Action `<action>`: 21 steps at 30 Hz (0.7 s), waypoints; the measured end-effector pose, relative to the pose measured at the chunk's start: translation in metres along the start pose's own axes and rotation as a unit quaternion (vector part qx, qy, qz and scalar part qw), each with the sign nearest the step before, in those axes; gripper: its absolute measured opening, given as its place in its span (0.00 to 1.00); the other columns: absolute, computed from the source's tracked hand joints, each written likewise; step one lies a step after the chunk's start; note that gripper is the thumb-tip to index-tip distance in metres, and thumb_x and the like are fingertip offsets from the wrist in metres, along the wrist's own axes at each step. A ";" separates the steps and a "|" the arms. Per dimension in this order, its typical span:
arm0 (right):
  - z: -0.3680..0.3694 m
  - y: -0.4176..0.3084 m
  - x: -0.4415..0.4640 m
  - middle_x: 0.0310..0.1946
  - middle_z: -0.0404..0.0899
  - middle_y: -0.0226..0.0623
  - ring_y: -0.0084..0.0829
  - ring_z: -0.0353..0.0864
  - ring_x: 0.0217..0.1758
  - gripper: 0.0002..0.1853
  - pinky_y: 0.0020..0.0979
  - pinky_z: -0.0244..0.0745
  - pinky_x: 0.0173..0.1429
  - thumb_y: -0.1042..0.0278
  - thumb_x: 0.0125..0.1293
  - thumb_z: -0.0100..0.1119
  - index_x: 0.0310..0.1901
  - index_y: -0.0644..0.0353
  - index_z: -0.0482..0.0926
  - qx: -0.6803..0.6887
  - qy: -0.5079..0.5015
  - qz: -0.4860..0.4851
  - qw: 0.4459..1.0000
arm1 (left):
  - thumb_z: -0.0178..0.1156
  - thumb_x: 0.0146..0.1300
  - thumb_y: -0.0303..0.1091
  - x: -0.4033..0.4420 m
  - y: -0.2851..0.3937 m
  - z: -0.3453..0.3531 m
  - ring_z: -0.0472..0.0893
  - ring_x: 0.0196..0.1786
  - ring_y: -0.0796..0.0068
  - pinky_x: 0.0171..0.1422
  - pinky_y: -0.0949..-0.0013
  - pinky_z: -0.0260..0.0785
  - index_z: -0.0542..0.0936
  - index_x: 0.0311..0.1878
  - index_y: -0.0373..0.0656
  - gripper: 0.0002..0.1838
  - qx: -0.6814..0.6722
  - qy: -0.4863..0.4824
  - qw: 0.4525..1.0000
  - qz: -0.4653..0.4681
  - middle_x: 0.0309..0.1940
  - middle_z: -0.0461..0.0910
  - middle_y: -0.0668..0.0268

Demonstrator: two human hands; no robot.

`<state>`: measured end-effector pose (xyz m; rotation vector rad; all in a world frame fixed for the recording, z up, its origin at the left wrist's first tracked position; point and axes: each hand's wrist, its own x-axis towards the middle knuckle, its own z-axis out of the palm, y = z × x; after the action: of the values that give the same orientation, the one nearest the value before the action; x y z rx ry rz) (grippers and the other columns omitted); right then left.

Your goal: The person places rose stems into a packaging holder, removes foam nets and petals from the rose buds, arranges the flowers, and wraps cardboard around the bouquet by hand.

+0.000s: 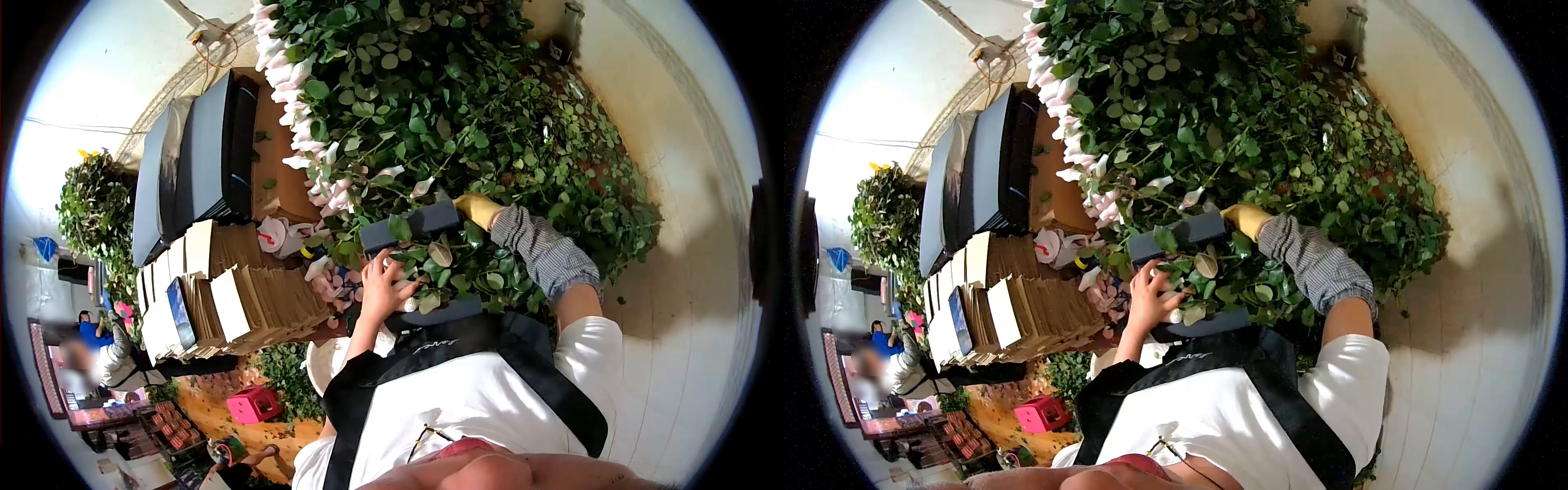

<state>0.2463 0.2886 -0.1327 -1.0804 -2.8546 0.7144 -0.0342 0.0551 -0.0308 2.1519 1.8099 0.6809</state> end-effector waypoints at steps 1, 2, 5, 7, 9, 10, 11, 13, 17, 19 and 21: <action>-0.037 -0.028 -0.013 0.54 0.85 0.47 0.48 0.84 0.56 0.20 0.41 0.80 0.58 0.77 0.68 0.56 0.61 0.55 0.81 0.018 -0.039 0.082 0.996 | 0.77 0.52 0.50 0.000 0.001 -0.001 0.71 0.66 0.48 0.72 0.46 0.61 0.84 0.53 0.46 0.28 -0.003 0.002 1.000 0.000 0.69 0.69 0.56; -0.064 -0.047 -0.023 0.57 0.84 0.44 0.47 0.84 0.57 0.22 0.41 0.80 0.60 0.77 0.65 0.62 0.61 0.53 0.82 0.035 -0.078 0.164 0.983 | 0.77 0.52 0.49 0.000 0.001 0.000 0.71 0.66 0.48 0.72 0.46 0.61 0.84 0.52 0.46 0.27 -0.008 0.005 1.000 -0.002 0.69 0.69 0.57; -0.093 -0.052 -0.046 0.47 0.87 0.44 0.47 0.85 0.50 0.19 0.42 0.80 0.57 0.75 0.63 0.63 0.56 0.54 0.83 0.049 0.009 0.109 0.993 | 0.77 0.52 0.49 -0.001 0.001 0.001 0.72 0.66 0.51 0.73 0.46 0.60 0.84 0.52 0.46 0.27 -0.007 0.016 1.000 0.003 0.68 0.70 0.59; -0.139 -0.072 -0.060 0.42 0.87 0.42 0.41 0.86 0.45 0.14 0.42 0.81 0.55 0.74 0.65 0.63 0.52 0.52 0.84 0.051 0.066 0.149 0.985 | 0.77 0.53 0.49 0.000 0.001 0.000 0.72 0.66 0.54 0.73 0.45 0.59 0.84 0.51 0.45 0.26 -0.003 0.012 1.000 0.006 0.68 0.69 0.59; -0.153 -0.049 -0.060 0.38 0.87 0.36 0.34 0.86 0.41 0.16 0.43 0.82 0.58 0.73 0.64 0.66 0.53 0.47 0.85 0.000 0.159 0.175 0.972 | 0.76 0.53 0.51 0.000 0.001 -0.002 0.72 0.67 0.52 0.74 0.44 0.58 0.83 0.52 0.45 0.27 -0.004 0.003 1.000 0.000 0.68 0.69 0.58; -0.165 -0.045 -0.064 0.38 0.87 0.34 0.32 0.86 0.40 0.19 0.43 0.80 0.62 0.75 0.62 0.67 0.55 0.46 0.84 -0.064 0.189 0.156 0.967 | 0.76 0.54 0.52 0.000 0.002 -0.003 0.71 0.68 0.49 0.75 0.43 0.58 0.83 0.52 0.44 0.28 -0.004 -0.009 1.000 -0.006 0.69 0.69 0.57; -0.178 -0.041 -0.068 0.37 0.88 0.32 0.30 0.85 0.40 0.22 0.44 0.79 0.67 0.77 0.61 0.68 0.56 0.45 0.84 -0.130 0.221 0.141 0.956 | 0.76 0.54 0.52 0.000 0.002 -0.003 0.71 0.68 0.49 0.75 0.43 0.58 0.83 0.52 0.44 0.28 -0.003 -0.009 1.000 -0.006 0.69 0.69 0.57; -0.229 -0.073 -0.088 0.39 0.88 0.34 0.31 0.86 0.43 0.25 0.45 0.71 0.76 0.83 0.60 0.65 0.57 0.46 0.83 -0.277 0.275 0.093 0.916 | 0.76 0.53 0.52 0.000 0.002 -0.002 0.71 0.67 0.53 0.73 0.43 0.59 0.84 0.52 0.46 0.28 0.006 0.001 1.000 0.001 0.68 0.69 0.59; -0.217 -0.017 -0.094 0.35 0.86 0.42 0.40 0.86 0.41 0.22 0.43 0.67 0.78 0.86 0.63 0.58 0.56 0.53 0.85 -0.291 0.414 0.088 0.858 | 0.76 0.52 0.51 -0.002 -0.002 0.005 0.71 0.68 0.53 0.73 0.42 0.59 0.84 0.52 0.47 0.28 -0.001 0.013 1.000 -0.005 0.69 0.70 0.59; -0.211 -0.013 -0.081 0.34 0.85 0.45 0.43 0.85 0.39 0.21 0.44 0.71 0.75 0.86 0.62 0.58 0.55 0.56 0.85 -0.224 0.427 0.102 0.870 | 0.76 0.51 0.51 -0.002 -0.001 0.002 0.71 0.68 0.53 0.73 0.41 0.59 0.84 0.52 0.47 0.28 -0.004 0.013 1.000 -0.011 0.69 0.69 0.59; -0.212 -0.060 -0.074 0.31 0.85 0.42 0.43 0.85 0.37 0.18 0.45 0.75 0.71 0.86 0.62 0.59 0.50 0.58 0.87 -0.192 0.459 0.067 0.865 | 0.77 0.51 0.50 -0.001 0.000 0.001 0.71 0.68 0.53 0.72 0.41 0.59 0.85 0.52 0.46 0.28 0.001 0.004 1.000 -0.015 0.69 0.69 0.59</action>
<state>0.2999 0.2901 0.0940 -1.2080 -2.1008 -0.3534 -0.0335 0.0543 -0.0314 2.1223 1.8439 0.6829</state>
